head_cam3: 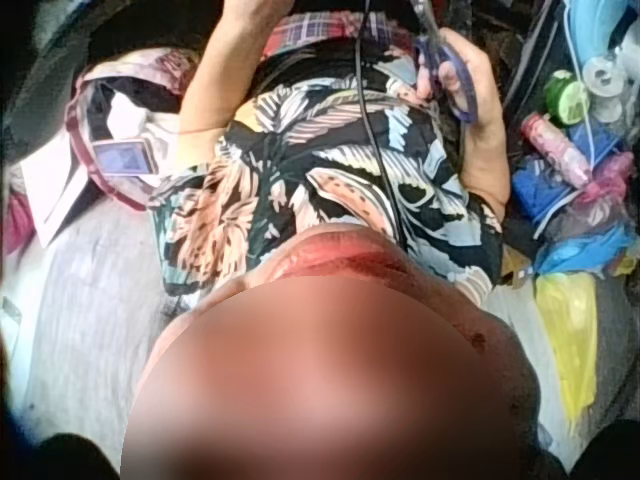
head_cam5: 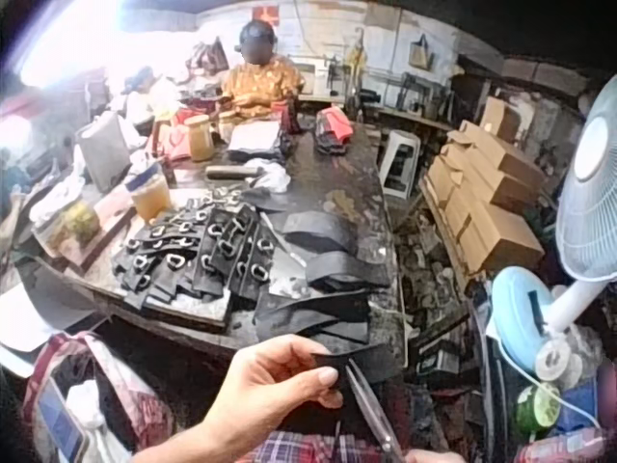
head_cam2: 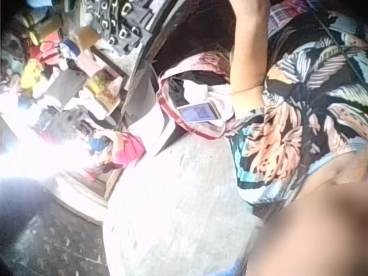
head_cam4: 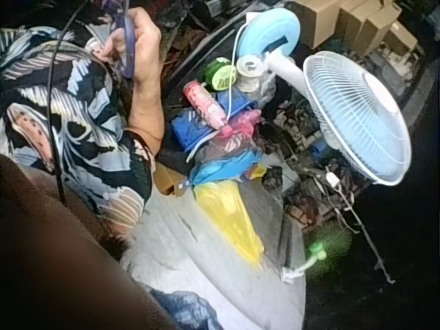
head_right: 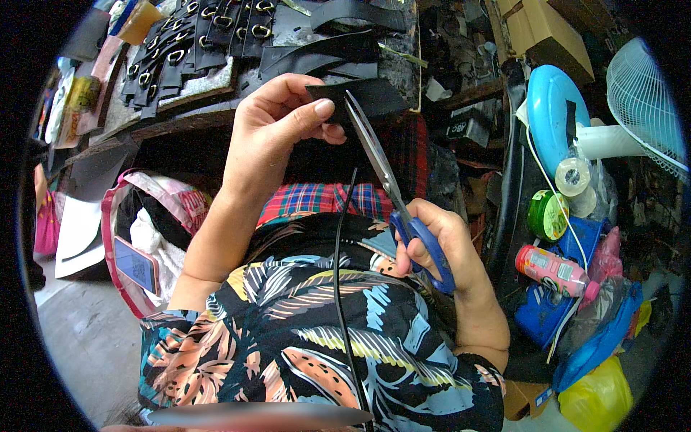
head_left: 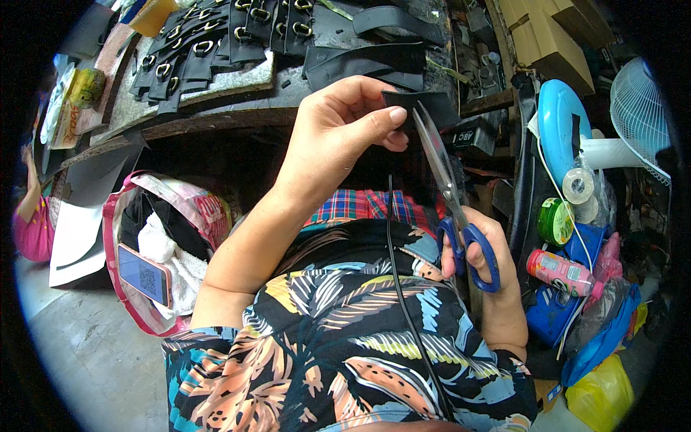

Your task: The person cuts a black strap into short segments using scissors, then attaches brass D-rings to the strap ends. The finished pieces are placed on the workbench among other similar parts.

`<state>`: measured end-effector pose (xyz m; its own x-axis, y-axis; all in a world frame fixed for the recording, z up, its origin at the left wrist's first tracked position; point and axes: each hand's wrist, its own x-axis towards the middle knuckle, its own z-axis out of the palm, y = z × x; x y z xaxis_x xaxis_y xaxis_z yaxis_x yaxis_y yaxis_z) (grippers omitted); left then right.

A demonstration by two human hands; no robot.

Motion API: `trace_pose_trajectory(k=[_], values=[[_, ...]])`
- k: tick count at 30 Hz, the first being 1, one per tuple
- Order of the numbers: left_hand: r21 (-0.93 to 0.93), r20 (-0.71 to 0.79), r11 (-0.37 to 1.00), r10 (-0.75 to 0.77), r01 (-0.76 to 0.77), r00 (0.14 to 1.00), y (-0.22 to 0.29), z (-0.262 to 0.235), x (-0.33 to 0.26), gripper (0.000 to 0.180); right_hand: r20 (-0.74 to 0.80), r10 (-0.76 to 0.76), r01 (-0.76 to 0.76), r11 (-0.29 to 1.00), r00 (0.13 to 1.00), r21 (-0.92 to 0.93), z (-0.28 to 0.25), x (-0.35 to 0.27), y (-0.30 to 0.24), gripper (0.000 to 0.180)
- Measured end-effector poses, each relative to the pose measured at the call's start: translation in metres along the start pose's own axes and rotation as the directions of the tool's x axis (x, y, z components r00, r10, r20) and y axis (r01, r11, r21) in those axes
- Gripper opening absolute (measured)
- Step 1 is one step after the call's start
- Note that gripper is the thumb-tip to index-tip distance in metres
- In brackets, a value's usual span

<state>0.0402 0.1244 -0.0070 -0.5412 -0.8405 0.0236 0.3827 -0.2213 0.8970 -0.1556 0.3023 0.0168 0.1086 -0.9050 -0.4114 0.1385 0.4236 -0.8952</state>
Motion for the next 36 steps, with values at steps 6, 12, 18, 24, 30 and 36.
trace_pose_trajectory(k=[6, 12, 18, 24, 30, 36], values=[[-0.128, 0.028, 0.968, -0.216, 0.218, 0.976, 0.006, -0.004, 0.003, 0.011, -0.049, -0.039, 0.036, 0.998, 0.998, -0.045, 0.002, 0.001, 0.005, 0.044], [-0.170, 0.055, 0.951, -0.253, 0.259, 0.966, 0.002, -0.006, 0.005, 0.011, -0.146, -0.098, 0.045, 0.942, 0.984, -0.333, 0.002, 0.001, 0.011, 0.035], [-0.235, 0.086, 0.933, -0.261, 0.274, 0.962, 0.000, -0.006, 0.004, 0.011, -0.210, -0.165, 0.058, 0.898, 0.964, -0.437, 0.003, 0.003, 0.017, 0.031], [-0.061, 0.029, 0.982, -0.175, 0.176, 0.984, -0.001, -0.004, 0.003, 0.010, -0.270, -0.089, 0.010, 0.960, 0.959, -0.281, 0.006, 0.002, 0.015, 0.023], [-0.036, 0.036, 0.995, -0.095, 0.097, 0.995, -0.003, -0.004, 0.002, 0.014, -0.239, 0.003, -0.033, 0.992, 0.971, -0.120, -0.001, 0.007, 0.014, 0.020], [0.009, 0.095, 0.999, -0.034, 0.033, 0.995, 0.014, -0.006, 0.004, 0.016, -0.296, -0.351, 0.349, 0.935, 0.889, -0.060, -0.018, 0.004, -0.014, 0.065]])
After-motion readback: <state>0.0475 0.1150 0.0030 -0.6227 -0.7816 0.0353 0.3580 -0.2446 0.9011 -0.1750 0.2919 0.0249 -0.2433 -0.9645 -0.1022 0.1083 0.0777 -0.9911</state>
